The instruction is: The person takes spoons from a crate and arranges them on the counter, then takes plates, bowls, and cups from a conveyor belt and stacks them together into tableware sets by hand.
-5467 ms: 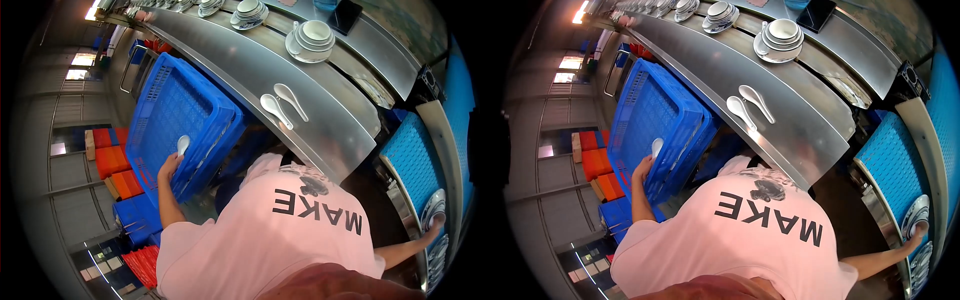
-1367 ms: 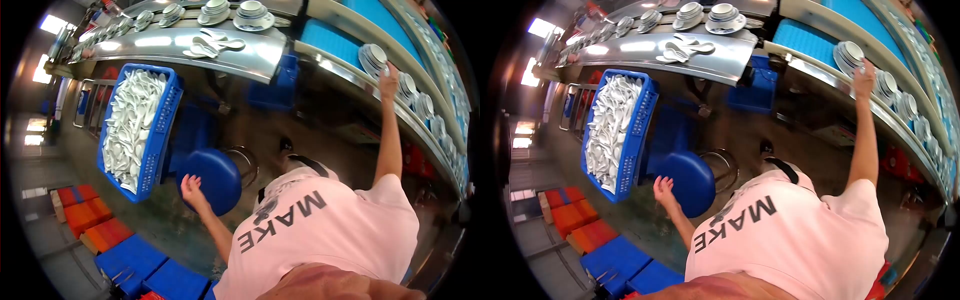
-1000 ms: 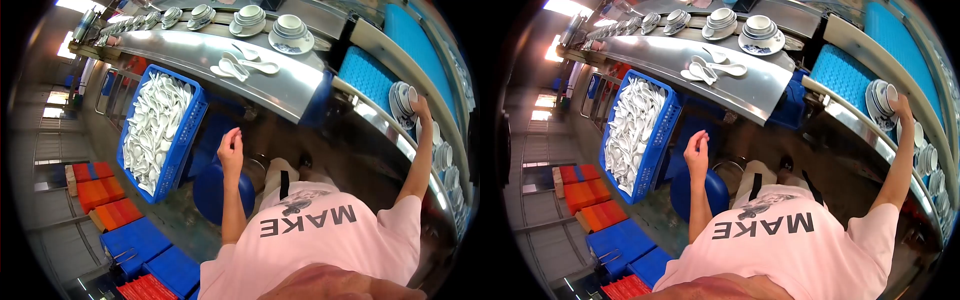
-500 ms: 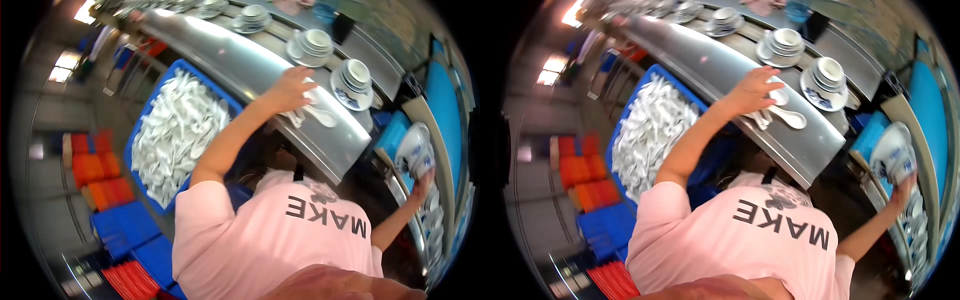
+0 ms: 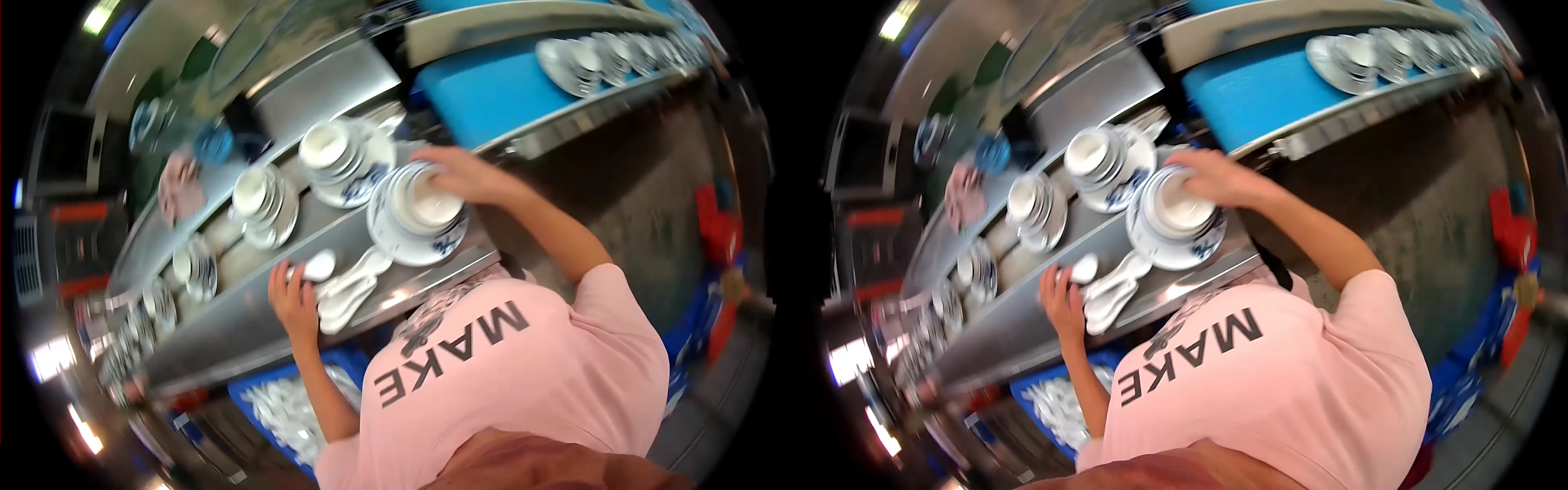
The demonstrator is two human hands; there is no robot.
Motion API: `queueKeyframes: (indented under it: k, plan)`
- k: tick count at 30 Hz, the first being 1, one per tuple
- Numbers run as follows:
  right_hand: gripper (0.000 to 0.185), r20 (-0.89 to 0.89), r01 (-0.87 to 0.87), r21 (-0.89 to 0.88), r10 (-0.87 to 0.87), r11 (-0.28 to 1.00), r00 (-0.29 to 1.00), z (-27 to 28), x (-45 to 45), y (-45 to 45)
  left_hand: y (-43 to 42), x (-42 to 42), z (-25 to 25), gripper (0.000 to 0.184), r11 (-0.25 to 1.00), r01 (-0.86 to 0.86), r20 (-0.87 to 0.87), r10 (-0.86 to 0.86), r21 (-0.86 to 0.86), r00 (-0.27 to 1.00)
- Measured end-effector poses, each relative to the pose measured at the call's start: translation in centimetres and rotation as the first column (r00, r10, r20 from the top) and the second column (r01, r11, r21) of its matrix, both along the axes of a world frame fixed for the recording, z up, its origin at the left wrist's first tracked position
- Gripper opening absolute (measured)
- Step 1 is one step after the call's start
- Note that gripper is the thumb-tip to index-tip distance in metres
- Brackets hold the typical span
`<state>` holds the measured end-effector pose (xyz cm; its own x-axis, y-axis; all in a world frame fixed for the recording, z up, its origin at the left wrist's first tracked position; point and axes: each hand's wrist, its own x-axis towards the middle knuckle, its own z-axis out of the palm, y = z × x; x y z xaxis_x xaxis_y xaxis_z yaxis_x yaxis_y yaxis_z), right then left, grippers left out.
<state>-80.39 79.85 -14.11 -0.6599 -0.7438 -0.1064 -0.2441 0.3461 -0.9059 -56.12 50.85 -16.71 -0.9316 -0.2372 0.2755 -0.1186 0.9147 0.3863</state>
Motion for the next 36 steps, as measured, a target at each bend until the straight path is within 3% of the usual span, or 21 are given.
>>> queueKeyframes:
  k: [2, 4, 7, 8, 10, 11, 13, 14, 15, 17, 18, 20, 23, 24, 26, 28, 30, 34, 36]
  plan:
    - [0.039, -0.095, -0.052, 0.037, 0.056, 0.998, 0.994, 0.0, 0.3, 0.8, -0.2, 0.4, -0.8, 0.036, 0.999, -0.036, -0.007, 0.036, 0.007, 0.999]
    - [0.038, 0.057, -0.101, 0.077, 0.097, 0.992, 0.994, 3.1, 0.3, 2.6, 0.0, 0.2, -0.7, 0.04, 0.985, -0.157, 0.061, 0.153, 0.071, 0.986]
    - [0.025, -0.026, -0.077, 0.07, 0.079, 0.995, 0.997, 3.1, -1.0, 7.7, -1.1, 0.5, -1.8, 0.039, 0.977, -0.208, 0.027, 0.207, 0.042, 0.978]
    - [0.021, -0.017, -0.082, 0.147, 0.085, 0.986, 0.996, 1.5, -1.3, 9.5, -1.1, 0.4, -1.9, 0.037, 0.968, -0.225, 0.005, 0.226, 0.111, 0.974]
    - [0.018, -0.097, -0.106, 0.406, 0.159, 0.908, 0.983, -2.3, -0.6, 11.5, -1.8, 0.5, -2.6, 0.035, 0.97, -0.244, 0.002, 0.244, -0.016, 0.97]
    - [0.019, -0.169, -0.072, 0.409, 0.153, 0.91, 0.974, -4.7, 0.4, 11.8, -2.0, 0.5, -2.8, 0.035, 0.963, -0.269, 0.004, 0.269, 0.004, 0.963]
    - [0.026, -0.375, -0.042, 0.464, 0.239, 0.885, 0.896, -10.4, 2.2, 10.3, -2.1, 0.5, -2.8, 0.032, 0.959, -0.283, -0.026, 0.283, 0.01, 0.959]
    - [0.03, -0.576, -0.014, 0.251, 0.161, 0.968, 0.801, -13.1, 3.1, 9.5, -2.2, 0.6, -2.9, 0.032, 0.959, -0.285, -0.033, 0.284, -0.004, 0.958]
    - [0.032, -0.591, -0.071, 0.211, 0.185, 0.975, 0.785, -15.8, 3.4, 8.0, -2.1, 0.6, -2.8, 0.032, 0.956, -0.293, -0.033, 0.293, -0.016, 0.956]
    - [0.033, -0.808, -0.053, 0.262, 0.249, 0.964, 0.533, -18.9, 4.1, 6.0, -2.1, 0.8, -2.9, 0.032, 0.953, -0.299, -0.051, 0.297, -0.041, 0.954]
    - [0.031, -0.839, 0.056, 0.31, 0.246, 0.949, 0.485, -20.5, 4.5, 4.9, -3.0, 1.1, -3.8, 0.032, 0.958, -0.268, -0.099, 0.259, -0.1, 0.961]
    - [0.03, -0.824, 0.146, 0.231, 0.113, 0.962, 0.555, -21.9, 5.0, 3.6, -6.6, 2.0, -6.7, 0.032, 0.985, -0.131, -0.208, 0.105, -0.115, 0.972]
    - [0.04, -0.734, 0.029, 0.302, 0.213, 0.953, 0.645, -21.2, 4.7, 4.2, -7.3, 1.8, -8.1, 0.033, 0.973, -0.132, -0.298, 0.071, -0.19, 0.952]
    - [0.037, -0.784, 0.067, 0.256, 0.167, 0.964, 0.598, -21.5, 4.6, 4.3, -7.5, 2.0, -8.4, 0.034, 0.97, -0.129, -0.324, 0.056, -0.207, 0.944]
    - [0.032, -0.861, 0.1, 0.152, 0.083, 0.983, 0.501, -22.4, 4.9, 3.7, -3.5, 1.2, -3.9, 0.032, 0.958, -0.26, -0.08, 0.252, -0.118, 0.965]
    - [0.029, -0.88, 0.136, 0.136, 0.057, 0.981, 0.471, -23.9, 4.8, 2.6, -2.5, 0.9, -3.3, 0.032, 0.948, -0.302, -0.077, 0.295, -0.101, 0.952]
    - [0.026, -0.801, 0.151, 0.141, 0.023, 0.978, 0.598, -24.3, 5.1, 2.3, -2.4, 0.8, -3.2, 0.031, 0.945, -0.309, -0.085, 0.301, -0.108, 0.95]
    - [0.032, -0.814, 0.132, 0.097, 0.002, 0.986, 0.581, -22.4, 5.0, 2.9, -1.6, 0.3, -2.6, 0.029, 0.947, -0.317, -0.101, 0.31, -0.052, 0.945]
    - [0.039, -0.688, 0.022, 0.188, 0.116, 0.982, 0.716, -21.3, 4.1, 3.6, -1.6, 0.2, -2.7, 0.027, 0.947, -0.319, -0.118, 0.312, -0.046, 0.943]
